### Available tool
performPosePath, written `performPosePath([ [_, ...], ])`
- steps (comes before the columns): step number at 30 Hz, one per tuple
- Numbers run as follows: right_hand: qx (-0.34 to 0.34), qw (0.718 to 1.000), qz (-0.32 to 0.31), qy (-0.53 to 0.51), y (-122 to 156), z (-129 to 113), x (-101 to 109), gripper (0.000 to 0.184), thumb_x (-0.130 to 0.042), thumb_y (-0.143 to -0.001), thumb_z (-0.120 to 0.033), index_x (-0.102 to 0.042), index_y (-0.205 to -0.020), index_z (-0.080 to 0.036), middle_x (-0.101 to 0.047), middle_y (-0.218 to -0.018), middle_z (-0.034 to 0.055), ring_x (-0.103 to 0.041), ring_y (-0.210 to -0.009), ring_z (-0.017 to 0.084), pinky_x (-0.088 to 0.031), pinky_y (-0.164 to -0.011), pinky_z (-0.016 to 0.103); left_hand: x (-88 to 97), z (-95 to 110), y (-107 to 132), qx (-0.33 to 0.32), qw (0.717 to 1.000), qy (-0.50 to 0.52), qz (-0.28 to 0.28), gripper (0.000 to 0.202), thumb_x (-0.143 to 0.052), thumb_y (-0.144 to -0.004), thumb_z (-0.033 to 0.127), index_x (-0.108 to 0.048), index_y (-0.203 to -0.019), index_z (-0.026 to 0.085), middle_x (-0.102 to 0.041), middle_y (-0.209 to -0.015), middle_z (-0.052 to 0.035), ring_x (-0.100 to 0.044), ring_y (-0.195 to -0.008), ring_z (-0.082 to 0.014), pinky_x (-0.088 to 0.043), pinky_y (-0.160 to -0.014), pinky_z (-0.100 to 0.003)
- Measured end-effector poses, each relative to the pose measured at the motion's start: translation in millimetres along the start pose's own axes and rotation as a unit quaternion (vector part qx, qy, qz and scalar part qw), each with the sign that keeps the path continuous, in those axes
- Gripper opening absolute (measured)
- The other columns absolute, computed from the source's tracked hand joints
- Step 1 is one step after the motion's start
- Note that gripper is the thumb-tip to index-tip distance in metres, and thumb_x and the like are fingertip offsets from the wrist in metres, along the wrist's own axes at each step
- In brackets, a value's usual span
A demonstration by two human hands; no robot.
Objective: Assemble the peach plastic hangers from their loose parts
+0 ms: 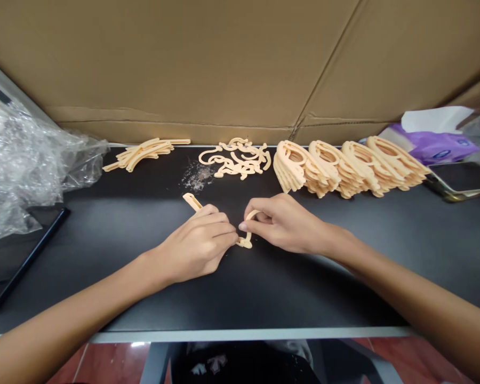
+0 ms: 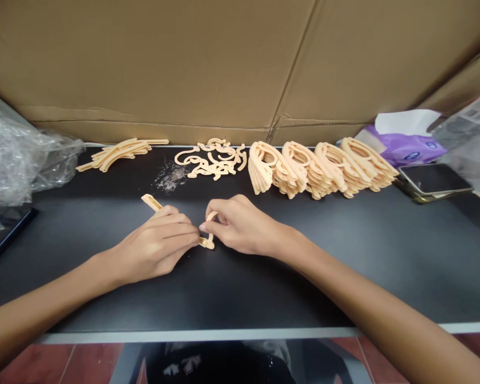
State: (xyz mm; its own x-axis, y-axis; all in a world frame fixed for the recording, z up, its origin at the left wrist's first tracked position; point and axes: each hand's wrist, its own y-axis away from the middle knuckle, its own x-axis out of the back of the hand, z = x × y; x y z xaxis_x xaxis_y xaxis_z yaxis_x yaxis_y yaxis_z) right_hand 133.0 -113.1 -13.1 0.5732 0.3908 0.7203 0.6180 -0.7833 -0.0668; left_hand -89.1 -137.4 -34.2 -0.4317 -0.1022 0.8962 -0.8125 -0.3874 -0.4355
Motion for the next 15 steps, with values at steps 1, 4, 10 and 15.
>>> performPosePath([
  [1,0.005,1.0,0.001,0.007,-0.6,-0.2,-0.2,0.016,-0.063,-0.089,-0.024,-0.061,-0.075,-0.017,-0.035,-0.045,-0.0111,-0.029,-0.045,0.006,-0.024,-0.049,0.022,-0.2,-0.3,0.0,0.001,1.0,-0.001,0.002,0.022,-0.052,-0.095,0.004,-0.071,-0.088,0.009,-0.071,-0.081,-0.0079,-0.062,-0.078,-0.0201,-0.044,-0.073,-0.036],
  [4,0.017,1.0,0.006,0.026,-0.3,-0.7,-2.5,0.014,-0.061,-0.09,-0.022,-0.062,-0.077,-0.017,-0.039,-0.047,-0.0101,-0.032,-0.045,0.006,-0.026,-0.05,0.021,-1.7,-1.2,0.0,0.001,1.0,0.002,0.01,0.021,-0.052,-0.095,0.004,-0.072,-0.089,0.009,-0.071,-0.08,-0.0081,-0.062,-0.076,-0.02,-0.044,-0.072,-0.036],
  [10,0.04,0.997,0.012,0.071,3.4,-8.1,-6.9,0.015,-0.056,-0.093,-0.019,-0.058,-0.078,-0.017,-0.05,-0.059,-0.0052,-0.042,-0.053,0.007,-0.028,-0.054,0.021,-5.0,-2.4,0.1,0.018,0.998,0.038,0.047,0.019,-0.056,-0.096,0.007,-0.071,-0.086,0.012,-0.074,-0.079,-0.0068,-0.062,-0.073,-0.019,-0.046,-0.072,-0.036],
  [15,0.039,0.996,0.003,0.08,6.2,-13.3,-7.2,0.017,-0.054,-0.094,-0.019,-0.053,-0.077,-0.018,-0.051,-0.061,-0.0038,-0.044,-0.054,0.008,-0.027,-0.055,0.024,-3.5,-1.2,0.3,0.034,0.997,0.039,0.049,0.02,-0.055,-0.098,0.01,-0.071,-0.087,0.015,-0.074,-0.08,-0.0058,-0.065,-0.075,-0.0181,-0.047,-0.074,-0.035],
])
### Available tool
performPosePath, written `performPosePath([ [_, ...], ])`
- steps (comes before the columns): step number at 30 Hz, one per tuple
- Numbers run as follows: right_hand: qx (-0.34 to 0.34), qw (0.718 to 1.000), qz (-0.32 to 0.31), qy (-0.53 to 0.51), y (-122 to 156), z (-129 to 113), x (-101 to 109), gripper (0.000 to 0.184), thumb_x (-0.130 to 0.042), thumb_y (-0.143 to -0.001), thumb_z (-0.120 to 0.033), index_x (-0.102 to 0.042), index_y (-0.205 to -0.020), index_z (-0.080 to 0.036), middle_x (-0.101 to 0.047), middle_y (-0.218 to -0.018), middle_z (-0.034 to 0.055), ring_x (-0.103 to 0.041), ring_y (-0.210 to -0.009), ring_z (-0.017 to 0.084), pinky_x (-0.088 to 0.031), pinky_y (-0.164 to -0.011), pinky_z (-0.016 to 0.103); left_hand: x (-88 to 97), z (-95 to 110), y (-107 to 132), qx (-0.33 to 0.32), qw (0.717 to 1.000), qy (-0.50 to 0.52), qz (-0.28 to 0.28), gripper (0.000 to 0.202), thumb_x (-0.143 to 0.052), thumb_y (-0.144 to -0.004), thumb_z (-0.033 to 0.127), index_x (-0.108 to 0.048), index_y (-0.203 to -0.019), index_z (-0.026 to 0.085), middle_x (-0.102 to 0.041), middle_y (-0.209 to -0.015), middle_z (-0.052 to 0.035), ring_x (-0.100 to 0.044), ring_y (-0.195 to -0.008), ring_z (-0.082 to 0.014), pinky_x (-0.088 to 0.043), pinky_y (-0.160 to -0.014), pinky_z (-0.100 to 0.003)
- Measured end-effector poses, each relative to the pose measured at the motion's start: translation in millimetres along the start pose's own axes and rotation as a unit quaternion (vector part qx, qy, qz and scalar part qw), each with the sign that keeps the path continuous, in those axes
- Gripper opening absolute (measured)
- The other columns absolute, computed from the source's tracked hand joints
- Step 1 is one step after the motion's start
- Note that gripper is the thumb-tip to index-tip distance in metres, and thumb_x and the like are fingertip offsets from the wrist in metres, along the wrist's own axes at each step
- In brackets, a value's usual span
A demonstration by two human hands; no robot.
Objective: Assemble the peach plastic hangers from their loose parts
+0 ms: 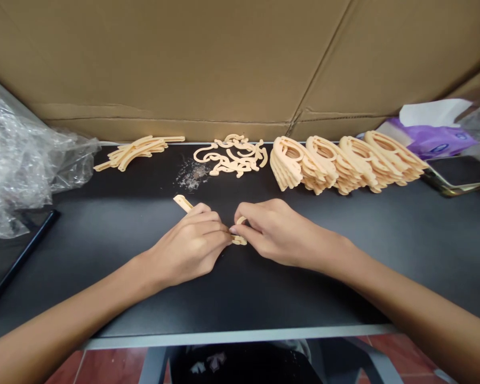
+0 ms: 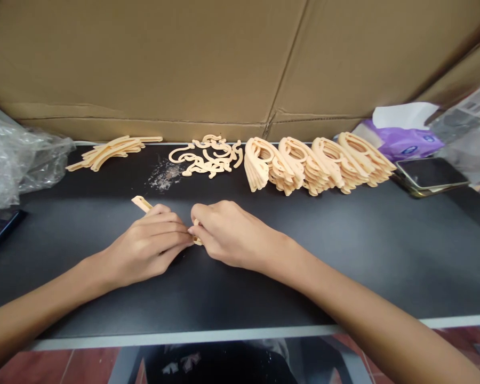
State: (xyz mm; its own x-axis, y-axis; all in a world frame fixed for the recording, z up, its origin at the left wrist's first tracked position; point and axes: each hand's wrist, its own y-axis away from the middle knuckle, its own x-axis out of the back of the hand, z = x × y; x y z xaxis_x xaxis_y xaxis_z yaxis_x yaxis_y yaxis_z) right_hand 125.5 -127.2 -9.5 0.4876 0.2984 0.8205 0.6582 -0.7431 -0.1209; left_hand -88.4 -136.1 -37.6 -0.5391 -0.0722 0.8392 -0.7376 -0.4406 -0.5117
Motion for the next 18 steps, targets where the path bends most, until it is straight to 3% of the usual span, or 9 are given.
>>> performPosePath([
  [5,-0.002,1.0,0.016,0.006,3.5,-2.2,-1.8,0.014,-0.055,-0.095,-0.019,-0.054,-0.081,-0.019,-0.056,-0.063,-0.0025,-0.047,-0.056,0.01,-0.03,-0.058,0.025,1.3,1.1,1.0,0.029,0.999,0.003,-0.015,0.023,-0.054,-0.1,0.015,-0.071,-0.084,0.016,-0.073,-0.078,-0.0042,-0.064,-0.072,-0.0161,-0.046,-0.073,-0.034],
  [11,0.032,0.993,0.038,0.106,10.4,-4.8,-8.9,0.02,-0.047,-0.099,-0.021,-0.057,-0.082,-0.017,-0.065,-0.073,0.0051,-0.054,-0.063,0.015,-0.034,-0.062,0.029,1.0,1.7,0.0,0.057,0.998,-0.003,-0.014,0.019,-0.054,-0.1,0.016,-0.069,-0.088,0.014,-0.069,-0.075,-0.0034,-0.061,-0.07,-0.016,-0.043,-0.072,-0.033],
  [14,0.032,0.993,0.094,0.056,9.8,3.1,-12.3,0.016,-0.051,-0.098,-0.025,-0.061,-0.088,-0.017,-0.064,-0.072,0.0019,-0.052,-0.06,0.012,-0.036,-0.061,0.027,0.5,-3.2,0.7,0.065,0.998,-0.018,-0.016,0.015,-0.054,-0.1,0.016,-0.069,-0.098,0.014,-0.07,-0.08,-0.0031,-0.062,-0.074,-0.0163,-0.042,-0.073,-0.033],
  [18,-0.001,0.987,0.157,-0.032,5.7,14.8,-15.8,0.01,-0.059,-0.095,-0.027,-0.064,-0.091,-0.018,-0.059,-0.066,-0.0028,-0.051,-0.058,0.01,-0.039,-0.059,0.023,0.1,-11.0,3.3,0.076,0.996,-0.045,-0.005,0.015,-0.056,-0.099,0.015,-0.07,-0.099,0.017,-0.075,-0.089,-0.0027,-0.066,-0.079,-0.0161,-0.041,-0.073,-0.032],
])
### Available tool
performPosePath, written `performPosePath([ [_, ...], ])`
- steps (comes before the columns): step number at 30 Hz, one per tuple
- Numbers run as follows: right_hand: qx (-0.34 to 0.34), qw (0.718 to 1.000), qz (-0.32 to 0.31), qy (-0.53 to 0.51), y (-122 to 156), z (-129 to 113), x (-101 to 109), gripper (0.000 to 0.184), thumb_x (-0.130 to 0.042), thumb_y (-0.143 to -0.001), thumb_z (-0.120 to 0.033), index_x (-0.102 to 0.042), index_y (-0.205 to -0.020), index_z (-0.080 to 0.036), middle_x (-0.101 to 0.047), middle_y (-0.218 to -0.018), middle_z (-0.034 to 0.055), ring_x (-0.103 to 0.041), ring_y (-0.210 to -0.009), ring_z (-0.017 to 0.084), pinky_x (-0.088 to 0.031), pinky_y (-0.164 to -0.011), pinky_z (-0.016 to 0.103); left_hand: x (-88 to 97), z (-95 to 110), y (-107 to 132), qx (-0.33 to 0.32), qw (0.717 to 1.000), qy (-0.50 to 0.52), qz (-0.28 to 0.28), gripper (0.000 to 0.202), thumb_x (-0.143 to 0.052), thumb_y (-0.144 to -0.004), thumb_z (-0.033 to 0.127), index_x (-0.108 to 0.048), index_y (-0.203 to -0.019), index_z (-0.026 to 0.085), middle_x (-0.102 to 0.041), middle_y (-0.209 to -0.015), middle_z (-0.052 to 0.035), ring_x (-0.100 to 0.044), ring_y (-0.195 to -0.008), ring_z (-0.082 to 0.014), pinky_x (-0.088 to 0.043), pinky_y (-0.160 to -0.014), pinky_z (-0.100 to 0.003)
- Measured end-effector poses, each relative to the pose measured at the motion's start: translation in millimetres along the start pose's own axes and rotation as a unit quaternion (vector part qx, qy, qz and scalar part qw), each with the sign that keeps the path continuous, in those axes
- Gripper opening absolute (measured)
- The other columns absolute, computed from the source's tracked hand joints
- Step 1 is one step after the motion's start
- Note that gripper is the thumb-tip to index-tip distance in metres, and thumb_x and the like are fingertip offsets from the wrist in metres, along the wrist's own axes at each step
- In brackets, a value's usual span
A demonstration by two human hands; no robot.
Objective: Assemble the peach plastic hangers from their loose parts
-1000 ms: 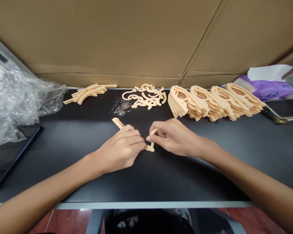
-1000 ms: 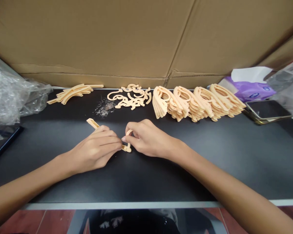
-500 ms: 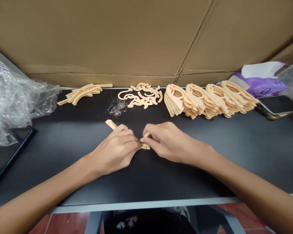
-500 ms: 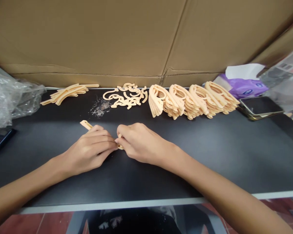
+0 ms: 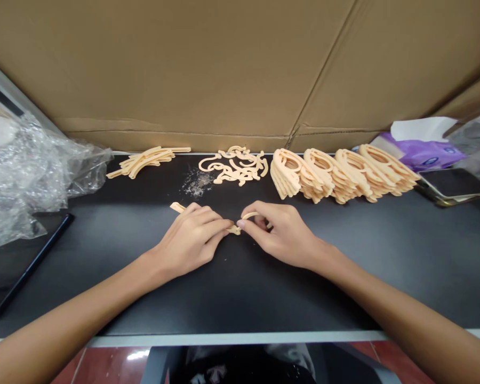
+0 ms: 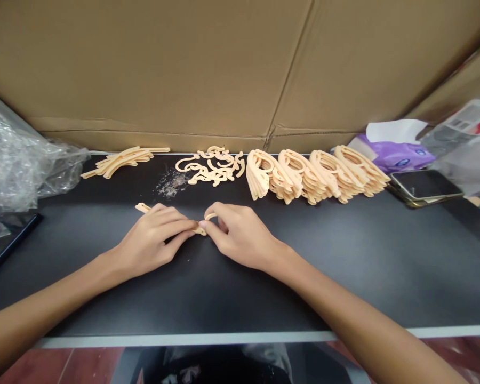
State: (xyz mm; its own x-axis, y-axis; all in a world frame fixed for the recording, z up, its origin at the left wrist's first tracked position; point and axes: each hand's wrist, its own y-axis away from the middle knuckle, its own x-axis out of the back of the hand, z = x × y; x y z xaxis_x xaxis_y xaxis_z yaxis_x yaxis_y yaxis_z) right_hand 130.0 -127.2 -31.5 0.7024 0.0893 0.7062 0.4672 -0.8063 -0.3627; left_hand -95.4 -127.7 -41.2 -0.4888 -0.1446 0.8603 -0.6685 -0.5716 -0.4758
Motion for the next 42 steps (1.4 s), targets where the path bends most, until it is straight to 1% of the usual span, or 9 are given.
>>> performPosePath([
  [7,-0.091,0.986,-0.004,-0.137,0.1,4.1,-9.0,0.02,-0.053,-0.098,-0.034,-0.066,-0.101,-0.019,-0.068,-0.078,-0.0002,-0.056,-0.066,0.012,-0.04,-0.061,0.025,8.3,-6.6,-3.9,0.016,0.999,0.027,0.024,0.013,-0.061,-0.096,0.022,-0.073,-0.099,0.016,-0.077,-0.09,-0.0043,-0.068,-0.079,-0.0163,-0.049,-0.073,-0.03],
  [9,-0.093,0.984,-0.015,-0.152,1.0,5.2,-10.0,0.022,-0.052,-0.099,-0.036,-0.065,-0.099,-0.019,-0.067,-0.079,0.0,-0.055,-0.068,0.012,-0.039,-0.062,0.025,16.2,-21.7,-4.8,0.059,0.995,0.052,0.061,0.016,-0.061,-0.096,0.026,-0.074,-0.098,0.017,-0.077,-0.093,-0.0054,-0.069,-0.084,-0.0178,-0.053,-0.078,-0.031],
  [13,-0.09,0.983,-0.03,-0.155,2.3,6.4,-10.3,0.02,-0.053,-0.098,-0.035,-0.065,-0.095,-0.02,-0.063,-0.075,-0.0015,-0.051,-0.065,0.011,-0.037,-0.061,0.025,36.2,-79.6,4.6,0.217,0.964,-0.084,0.13,0.022,-0.056,-0.095,0.031,-0.074,-0.1,0.021,-0.077,-0.104,-0.0059,-0.069,-0.101,-0.0256,-0.051,-0.095,-0.042],
  [16,-0.086,0.984,-0.037,-0.153,2.9,5.4,-10.2,0.018,-0.053,-0.097,-0.034,-0.064,-0.094,-0.02,-0.062,-0.073,-0.0024,-0.048,-0.063,0.011,-0.035,-0.06,0.025,46.5,-120.6,19.0,0.293,0.931,-0.203,0.075,0.031,-0.054,-0.092,0.03,-0.068,-0.117,0.018,-0.072,-0.119,-0.0096,-0.059,-0.118,-0.0337,-0.044,-0.102,-0.052],
  [19,-0.084,0.984,-0.039,-0.152,3.0,4.1,-10.1,0.018,-0.053,-0.097,-0.033,-0.064,-0.093,-0.02,-0.062,-0.073,-0.0023,-0.048,-0.063,0.011,-0.035,-0.06,0.024,49.3,-136.7,26.7,0.345,0.903,-0.256,-0.006,0.037,-0.048,-0.093,0.032,-0.065,-0.12,0.014,-0.069,-0.123,-0.015,-0.055,-0.12,-0.0384,-0.043,-0.099,-0.056],
  [24,-0.089,0.984,-0.047,-0.148,2.8,4.1,-10.0,0.02,-0.052,-0.097,-0.034,-0.064,-0.095,-0.02,-0.064,-0.073,-0.0016,-0.049,-0.063,0.011,-0.036,-0.06,0.024,48.0,-127.8,19.8,0.323,0.897,-0.295,-0.067,0.034,-0.044,-0.089,0.028,-0.069,-0.102,0.009,-0.07,-0.111,-0.0239,-0.057,-0.116,-0.0427,-0.039,-0.101,-0.06],
  [29,-0.086,0.984,-0.046,-0.147,2.3,5.1,-10.1,0.021,-0.051,-0.098,-0.035,-0.064,-0.095,-0.02,-0.064,-0.072,-0.0018,-0.048,-0.061,0.011,-0.035,-0.058,0.023,46.7,-122.5,16.1,0.31,0.924,-0.219,-0.046,0.034,-0.048,-0.086,0.024,-0.074,-0.106,0.018,-0.075,-0.109,-0.0135,-0.067,-0.104,-0.0349,-0.049,-0.094,-0.049],
  [35,-0.069,0.982,-0.064,-0.162,2.5,4.2,-9.0,0.019,-0.052,-0.097,-0.033,-0.064,-0.093,-0.019,-0.068,-0.075,-0.0008,-0.047,-0.059,0.01,-0.034,-0.057,0.022,39.6,-113.5,13.9,0.245,0.962,-0.11,0.038,0.028,-0.053,-0.088,0.028,-0.074,-0.105,0.022,-0.078,-0.104,-0.0069,-0.071,-0.089,-0.0257,-0.056,-0.088,-0.042],
  [42,-0.049,0.986,-0.075,-0.141,2.4,4.2,-8.9,0.021,-0.052,-0.098,-0.034,-0.065,-0.093,-0.019,-0.063,-0.069,-0.0026,-0.044,-0.056,0.009,-0.034,-0.056,0.023,41.1,-73.9,0.2,0.138,0.975,-0.106,0.139,0.015,-0.059,-0.092,0.024,-0.073,-0.097,0.023,-0.078,-0.095,-0.0039,-0.073,-0.092,-0.0237,-0.057,-0.091,-0.042],
])
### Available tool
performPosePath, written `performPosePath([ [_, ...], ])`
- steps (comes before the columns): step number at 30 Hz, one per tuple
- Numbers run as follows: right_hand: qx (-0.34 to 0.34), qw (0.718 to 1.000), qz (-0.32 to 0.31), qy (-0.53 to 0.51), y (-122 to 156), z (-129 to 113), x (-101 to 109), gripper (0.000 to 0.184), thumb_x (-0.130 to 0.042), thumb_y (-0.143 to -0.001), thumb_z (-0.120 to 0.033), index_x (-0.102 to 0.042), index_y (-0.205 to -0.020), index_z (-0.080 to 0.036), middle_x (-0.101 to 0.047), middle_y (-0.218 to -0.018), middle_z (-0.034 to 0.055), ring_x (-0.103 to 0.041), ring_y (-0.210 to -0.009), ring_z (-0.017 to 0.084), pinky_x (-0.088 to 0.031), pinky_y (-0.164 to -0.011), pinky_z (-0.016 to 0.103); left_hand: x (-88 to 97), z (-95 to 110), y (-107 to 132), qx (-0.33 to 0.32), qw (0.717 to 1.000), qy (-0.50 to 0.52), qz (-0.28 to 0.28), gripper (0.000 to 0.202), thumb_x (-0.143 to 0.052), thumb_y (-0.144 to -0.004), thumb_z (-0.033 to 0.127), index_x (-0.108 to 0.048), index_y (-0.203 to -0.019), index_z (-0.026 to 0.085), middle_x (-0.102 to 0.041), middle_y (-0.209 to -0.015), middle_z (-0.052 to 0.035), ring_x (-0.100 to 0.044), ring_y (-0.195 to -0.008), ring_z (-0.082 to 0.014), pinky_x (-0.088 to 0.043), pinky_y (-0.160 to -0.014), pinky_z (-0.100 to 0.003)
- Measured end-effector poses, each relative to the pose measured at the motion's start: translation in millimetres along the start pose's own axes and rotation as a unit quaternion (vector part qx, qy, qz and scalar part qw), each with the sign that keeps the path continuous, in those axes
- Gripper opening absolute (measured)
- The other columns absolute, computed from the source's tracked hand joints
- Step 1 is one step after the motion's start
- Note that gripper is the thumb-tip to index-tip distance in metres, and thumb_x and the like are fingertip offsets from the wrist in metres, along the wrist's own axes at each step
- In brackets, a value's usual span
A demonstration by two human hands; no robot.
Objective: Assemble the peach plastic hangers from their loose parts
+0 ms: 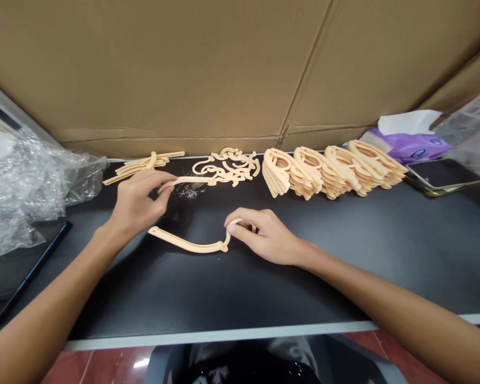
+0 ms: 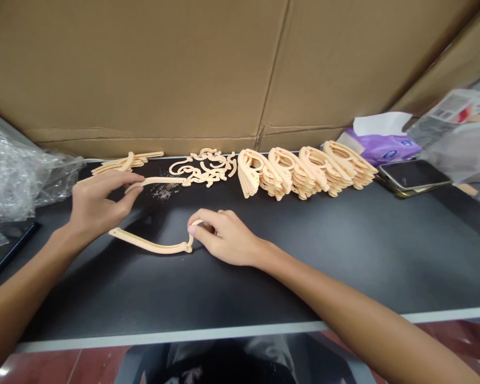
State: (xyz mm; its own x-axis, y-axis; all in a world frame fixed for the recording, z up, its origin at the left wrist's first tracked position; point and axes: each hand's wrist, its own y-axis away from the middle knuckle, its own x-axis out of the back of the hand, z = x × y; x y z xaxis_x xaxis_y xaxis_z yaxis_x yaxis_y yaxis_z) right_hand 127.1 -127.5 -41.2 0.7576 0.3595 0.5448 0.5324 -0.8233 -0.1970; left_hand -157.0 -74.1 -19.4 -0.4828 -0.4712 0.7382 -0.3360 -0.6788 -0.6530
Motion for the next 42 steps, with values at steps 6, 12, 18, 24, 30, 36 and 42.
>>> performPosePath([
  [6,0.01,1.0,0.0,0.016,0.1,-0.8,0.9,0.019,-0.052,-0.098,-0.032,-0.066,-0.095,-0.018,-0.061,-0.065,-0.0041,-0.047,-0.055,0.009,-0.037,-0.059,0.023,9.4,14.5,-1.6,0.021,0.999,0.013,0.036,0.011,-0.063,-0.093,0.024,-0.073,-0.1,0.025,-0.077,-0.1,-0.0001,-0.073,-0.095,-0.0215,-0.057,-0.091,-0.039],
  [12,0.148,0.984,0.061,0.075,3.8,-0.8,-5.3,0.011,-0.054,-0.098,-0.022,-0.065,-0.098,-0.018,-0.068,-0.077,0.0009,-0.056,-0.068,0.013,-0.045,-0.069,0.027,9.0,28.4,-2.1,0.146,0.968,0.16,-0.128,0.02,-0.071,-0.085,0.037,-0.077,-0.091,0.019,-0.078,-0.091,-0.0032,-0.072,-0.084,-0.0208,-0.059,-0.081,-0.033],
  [18,0.197,0.964,0.097,0.15,5.8,-6.8,-7.9,0.014,-0.054,-0.098,-0.022,-0.066,-0.095,-0.016,-0.063,-0.105,0.0131,-0.056,-0.097,0.022,-0.047,-0.086,0.04,-0.6,45.2,4.9,0.151,0.897,0.3,-0.289,0.021,-0.073,-0.082,0.038,-0.078,-0.088,0.018,-0.079,-0.089,-0.0035,-0.073,-0.083,-0.0192,-0.059,-0.081,-0.029],
  [24,0.148,0.982,0.051,0.109,2.3,-1.8,-5.4,0.007,-0.06,-0.097,-0.023,-0.063,-0.099,-0.017,-0.068,-0.1,0.0066,-0.057,-0.098,0.02,-0.044,-0.087,0.038,-1.3,49.2,5.3,-0.022,0.929,0.258,-0.263,0.017,-0.063,-0.094,0.028,-0.079,-0.093,0.021,-0.077,-0.103,-0.0047,-0.07,-0.099,-0.0189,-0.052,-0.093,-0.031],
  [30,0.203,0.967,0.104,0.117,2.5,-3.6,-6.7,0.005,-0.061,-0.096,-0.017,-0.066,-0.097,-0.015,-0.068,-0.082,0.003,-0.056,-0.079,0.016,-0.041,-0.076,0.034,21.3,58.4,-2.4,-0.062,0.893,0.253,-0.368,0.017,-0.065,-0.095,0.034,-0.075,-0.104,0.024,-0.074,-0.096,-0.0007,-0.065,-0.085,-0.0144,-0.05,-0.079,-0.025],
  [36,0.226,0.966,0.117,0.051,2.4,-4.7,-10.3,0.004,-0.063,-0.094,-0.014,-0.067,-0.094,-0.015,-0.07,-0.078,0.0033,-0.057,-0.072,0.014,-0.046,-0.072,0.032,20.0,71.7,5.2,-0.036,0.898,0.212,-0.385,0.014,-0.069,-0.092,0.033,-0.067,-0.098,0.02,-0.062,-0.083,0.0024,-0.056,-0.069,-0.0101,-0.043,-0.063,-0.02],
  [42,0.219,0.969,0.107,0.025,4.1,-8.6,-11.5,0.005,-0.062,-0.094,-0.014,-0.067,-0.095,-0.016,-0.068,-0.078,0.0034,-0.058,-0.072,0.014,-0.05,-0.071,0.03,14.8,70.7,11.8,-0.032,0.912,0.193,-0.359,0.008,-0.059,-0.097,0.023,-0.065,-0.102,0.02,-0.065,-0.089,0.0015,-0.059,-0.074,-0.0109,-0.043,-0.067,-0.021],
])
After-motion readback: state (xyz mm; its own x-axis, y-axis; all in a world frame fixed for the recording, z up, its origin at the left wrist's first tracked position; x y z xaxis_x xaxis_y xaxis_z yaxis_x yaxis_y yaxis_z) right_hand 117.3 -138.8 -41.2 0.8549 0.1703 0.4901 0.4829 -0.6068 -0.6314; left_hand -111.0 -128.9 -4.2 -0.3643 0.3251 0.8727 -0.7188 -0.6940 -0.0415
